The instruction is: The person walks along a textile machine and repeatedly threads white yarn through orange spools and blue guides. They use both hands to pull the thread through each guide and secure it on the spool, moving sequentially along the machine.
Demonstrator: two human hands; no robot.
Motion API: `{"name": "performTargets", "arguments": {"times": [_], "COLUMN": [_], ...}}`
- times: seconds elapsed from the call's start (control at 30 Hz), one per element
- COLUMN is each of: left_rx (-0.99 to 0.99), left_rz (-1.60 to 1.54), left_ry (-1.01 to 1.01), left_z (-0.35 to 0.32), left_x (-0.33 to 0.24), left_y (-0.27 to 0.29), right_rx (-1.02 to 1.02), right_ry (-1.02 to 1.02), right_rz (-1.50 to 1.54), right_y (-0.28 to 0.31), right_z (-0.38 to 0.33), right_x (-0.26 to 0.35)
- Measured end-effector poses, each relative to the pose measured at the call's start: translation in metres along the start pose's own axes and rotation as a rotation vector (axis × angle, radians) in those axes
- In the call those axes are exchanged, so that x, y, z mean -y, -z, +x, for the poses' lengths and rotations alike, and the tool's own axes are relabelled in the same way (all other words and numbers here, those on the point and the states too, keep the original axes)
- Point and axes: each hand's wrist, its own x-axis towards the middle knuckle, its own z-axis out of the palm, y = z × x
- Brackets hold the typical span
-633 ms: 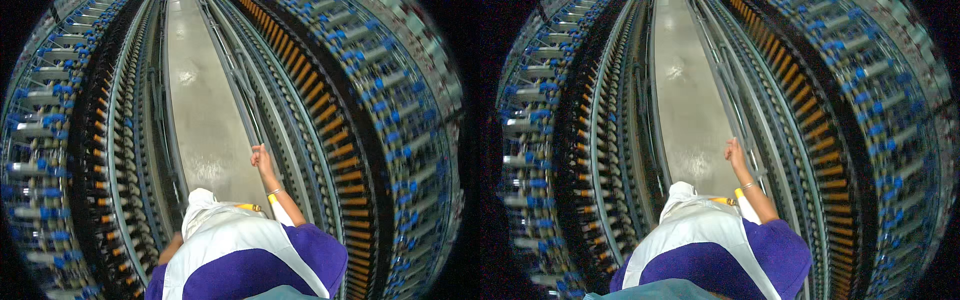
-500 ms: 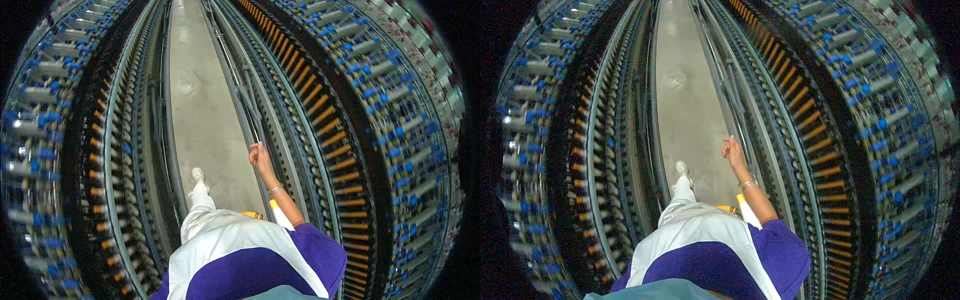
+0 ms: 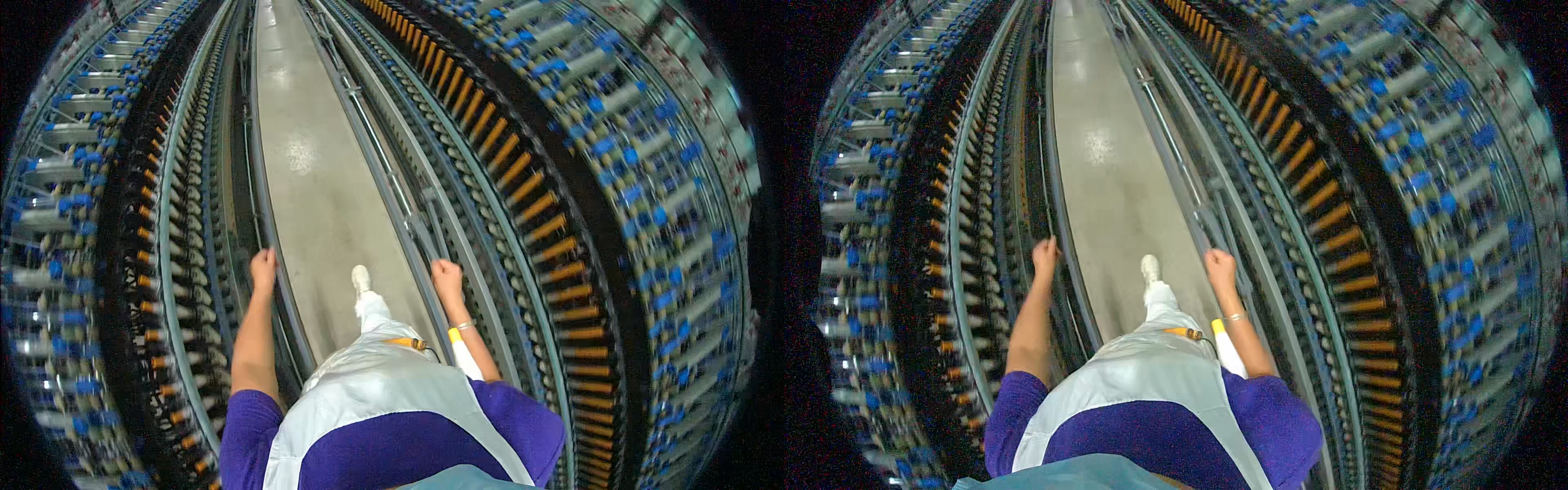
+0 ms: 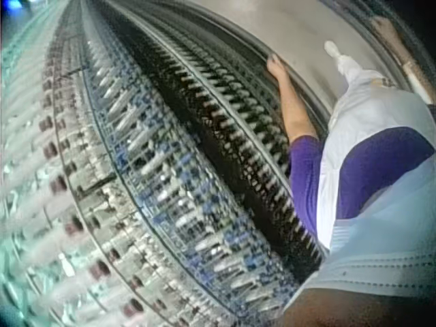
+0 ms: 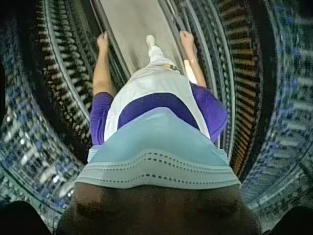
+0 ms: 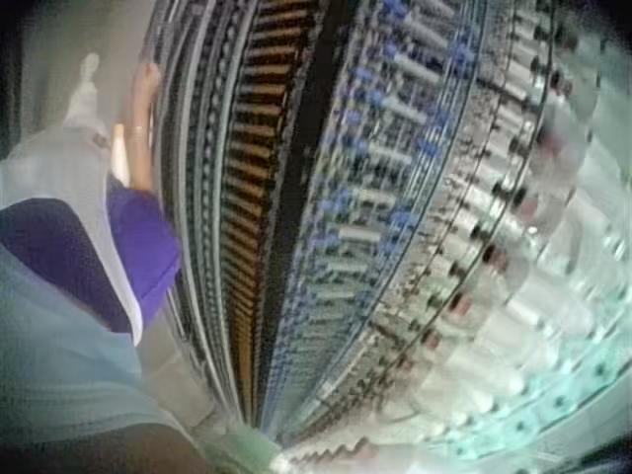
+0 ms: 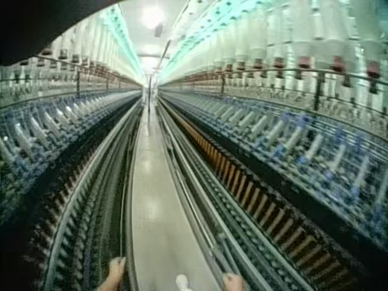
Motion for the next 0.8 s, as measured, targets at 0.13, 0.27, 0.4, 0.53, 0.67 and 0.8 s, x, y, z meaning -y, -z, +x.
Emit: {"name": "performTargets", "arguments": {"times": [0.13, 0.27, 0.4, 0.53, 0.67, 0.8], "left_rx": [-0.321, 0.743, 0.639, 0.610, 0.559, 0.370], "left_rz": [0.092, 0.130, 0.161, 0.116, 0.107, 0.180], "left_ry": [-0.223, 0.694, 1.345, 1.406, 1.269, 0.763], "left_z": [0.126, 0.072, 0.021, 0.123, 0.379, 0.738], "left_x": [0.015, 0.066, 0.136, 0.188, 0.204, 0.171], "left_y": [-0.026, -0.018, -0.019, -0.034, -0.053, -0.083], "right_rx": [0.067, 0.277, 0.320, 0.300, 0.421, 0.293], "right_ry": [-0.200, -0.186, -0.244, -0.196, -0.350, -0.204], "right_rz": [0.047, 0.283, 0.344, 0.263, 0.230, 0.366], "right_y": [-0.094, -0.173, -0.257, -0.363, -0.455, -0.512], "right_z": [0.137, 0.298, 0.465, 0.605, 0.717, 0.844], "right_x": [-0.015, 0.046, 0.091, 0.105, 0.140, 0.172]}}
